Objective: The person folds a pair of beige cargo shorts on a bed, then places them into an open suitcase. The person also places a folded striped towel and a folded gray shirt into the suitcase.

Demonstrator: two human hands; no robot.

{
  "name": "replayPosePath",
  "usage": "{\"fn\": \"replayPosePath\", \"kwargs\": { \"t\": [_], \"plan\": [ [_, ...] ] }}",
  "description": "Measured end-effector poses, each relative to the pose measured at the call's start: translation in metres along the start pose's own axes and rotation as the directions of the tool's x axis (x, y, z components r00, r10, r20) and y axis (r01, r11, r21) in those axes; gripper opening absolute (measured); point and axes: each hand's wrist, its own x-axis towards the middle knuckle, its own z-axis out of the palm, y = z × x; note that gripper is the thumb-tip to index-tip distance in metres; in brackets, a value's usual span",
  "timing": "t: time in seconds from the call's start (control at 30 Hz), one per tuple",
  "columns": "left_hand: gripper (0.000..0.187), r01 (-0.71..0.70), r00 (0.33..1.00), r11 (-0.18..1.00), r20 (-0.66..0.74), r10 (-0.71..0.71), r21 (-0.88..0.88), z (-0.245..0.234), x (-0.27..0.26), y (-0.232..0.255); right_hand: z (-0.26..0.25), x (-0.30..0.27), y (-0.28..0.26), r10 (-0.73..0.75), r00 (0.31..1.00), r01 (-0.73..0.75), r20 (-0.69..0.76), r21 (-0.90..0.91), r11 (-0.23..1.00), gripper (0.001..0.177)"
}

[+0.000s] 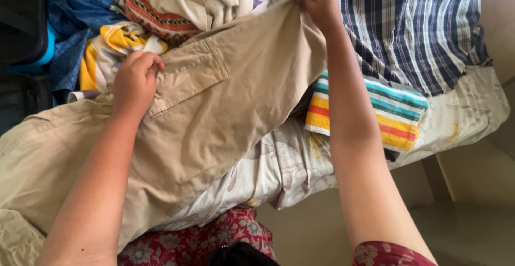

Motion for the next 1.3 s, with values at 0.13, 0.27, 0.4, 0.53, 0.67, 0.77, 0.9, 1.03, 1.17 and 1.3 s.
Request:
{"fn": "replayPosePath", "kwargs": {
  "t": [0.13,0.27,0.4,0.53,0.67,0.77,0.9,1.03,1.17,1.3],
  "plan": [
    [0.012,0.03,1.0,0.998,0.003,-0.031,0.049,-0.002,0.004,0.009,0.024,-0.003,0.005,-0.176,0.977,0.143,-0.123,-0.239,0.961,0.01],
    [0.024,-0.061,0.998,0.988,0.01,0.06,0.144,-0.007,0.007,0.011,0.025,-0.017,0.005,-0.225,0.961,0.14,-0.16,-0.418,0.897,0.012],
    [0.023,-0.091,0.995,0.984,0.055,0.083,0.155,-0.002,0.008,0.003,-0.005,-0.027,-0.001,-0.232,0.955,0.133,-0.186,-0.431,0.892,0.003],
    [0.021,-0.068,0.997,0.969,-0.03,0.078,0.239,0.003,0.0,-0.01,0.004,-0.016,-0.016,-0.138,0.968,0.001,-0.21,-0.546,0.838,0.007],
    [0.017,0.001,1.0,0.957,-0.028,0.007,0.289,0.018,-0.005,-0.022,0.025,-0.024,0.004,-0.243,0.92,-0.008,-0.308,-0.634,0.774,0.015],
    [0.019,0.019,0.999,0.958,0.025,-0.028,0.287,0.023,-0.007,-0.036,0.026,-0.056,0.044,-0.116,0.834,-0.065,-0.539,-0.305,0.95,0.031],
    [0.022,-0.005,0.999,0.978,0.049,-0.005,0.208,0.029,-0.013,-0.057,0.014,-0.121,0.078,0.592,0.649,-0.263,-0.477,0.59,0.763,0.029],
    [0.024,0.03,0.996,0.978,0.073,-0.046,0.205,0.039,-0.022,-0.076,0.007,-0.179,0.069,0.82,0.571,-0.512,-0.019,0.773,0.375,0.035],
    [0.024,0.03,0.995,0.979,0.091,-0.049,0.203,0.045,-0.025,-0.087,0.005,-0.168,0.059,0.886,0.436,-0.744,0.158,0.617,0.256,0.047],
    [0.024,0.04,0.994,0.979,0.092,-0.06,0.2,0.049,-0.022,-0.091,0.012,-0.156,0.078,0.874,0.482,-0.64,-0.062,0.657,0.399,0.053]
  ]
}}
